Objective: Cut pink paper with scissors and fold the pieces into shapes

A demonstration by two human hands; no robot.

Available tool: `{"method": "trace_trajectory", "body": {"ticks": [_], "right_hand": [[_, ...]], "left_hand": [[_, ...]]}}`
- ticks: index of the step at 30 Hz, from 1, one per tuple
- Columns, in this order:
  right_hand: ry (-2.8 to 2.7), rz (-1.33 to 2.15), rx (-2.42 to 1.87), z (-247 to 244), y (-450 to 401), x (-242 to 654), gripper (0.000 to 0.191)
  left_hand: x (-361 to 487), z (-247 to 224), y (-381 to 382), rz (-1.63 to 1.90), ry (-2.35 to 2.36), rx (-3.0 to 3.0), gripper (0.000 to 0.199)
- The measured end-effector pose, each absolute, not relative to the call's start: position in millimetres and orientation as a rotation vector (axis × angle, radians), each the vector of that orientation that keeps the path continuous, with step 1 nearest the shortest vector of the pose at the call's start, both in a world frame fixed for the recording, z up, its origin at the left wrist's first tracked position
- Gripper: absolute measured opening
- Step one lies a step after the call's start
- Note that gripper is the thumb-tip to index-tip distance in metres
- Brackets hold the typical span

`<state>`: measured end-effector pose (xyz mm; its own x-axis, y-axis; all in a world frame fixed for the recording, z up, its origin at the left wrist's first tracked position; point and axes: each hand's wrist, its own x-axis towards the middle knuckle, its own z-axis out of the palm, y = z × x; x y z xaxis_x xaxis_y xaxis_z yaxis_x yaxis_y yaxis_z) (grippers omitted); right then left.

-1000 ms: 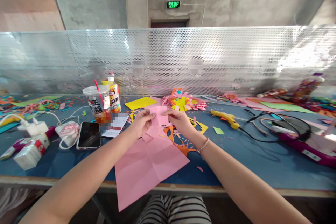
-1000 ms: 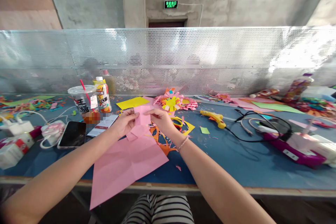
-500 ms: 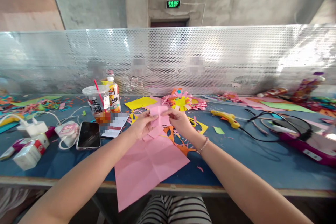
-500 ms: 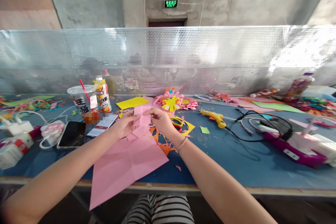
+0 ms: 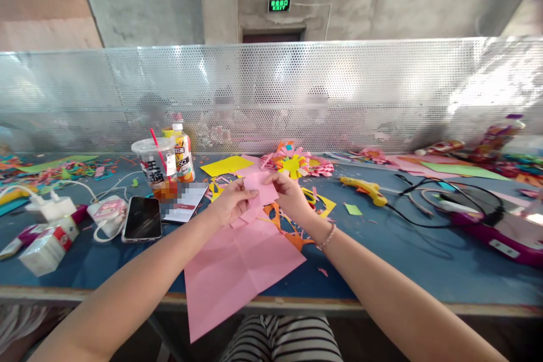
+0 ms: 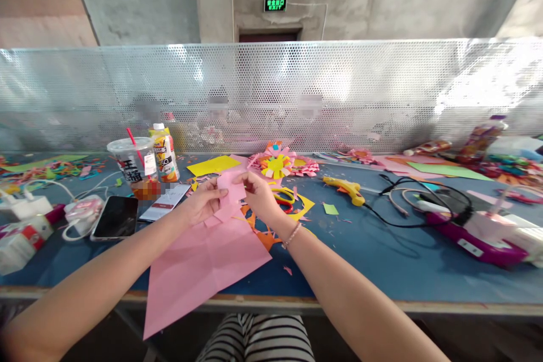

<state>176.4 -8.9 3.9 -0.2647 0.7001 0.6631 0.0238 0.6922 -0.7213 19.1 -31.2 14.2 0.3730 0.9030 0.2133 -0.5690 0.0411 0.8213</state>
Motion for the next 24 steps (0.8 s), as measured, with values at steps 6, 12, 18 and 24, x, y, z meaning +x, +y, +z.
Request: {"method": "trace_trajectory", "body": {"ticks": [6, 12, 18, 24], "right_hand": [[-1.716, 0.745, -0.603, 6.1, -11.0, 176.8, 0.014], [-1.758, 0.727, -0.575, 7.1, -12.0, 177.1, 0.018], [-1.772, 0.687, -0.579, 6.5, -12.1, 177.2, 0.023], [-1.720, 0.720, -0.546, 5.3, -14.4, 175.5, 0.020]], "left_hand": [[21.1, 16.1, -34.0, 1.189, 0.437, 0.976, 0.028], [21.5, 18.9, -36.9, 1.203, 0.416, 0.989, 0.028], [21.5, 17.3, -35.0, 1.218, 0.430, 0.999, 0.025], [23.2, 16.2, -35.0, 1.229, 0.398, 1.032, 0.028]]}}
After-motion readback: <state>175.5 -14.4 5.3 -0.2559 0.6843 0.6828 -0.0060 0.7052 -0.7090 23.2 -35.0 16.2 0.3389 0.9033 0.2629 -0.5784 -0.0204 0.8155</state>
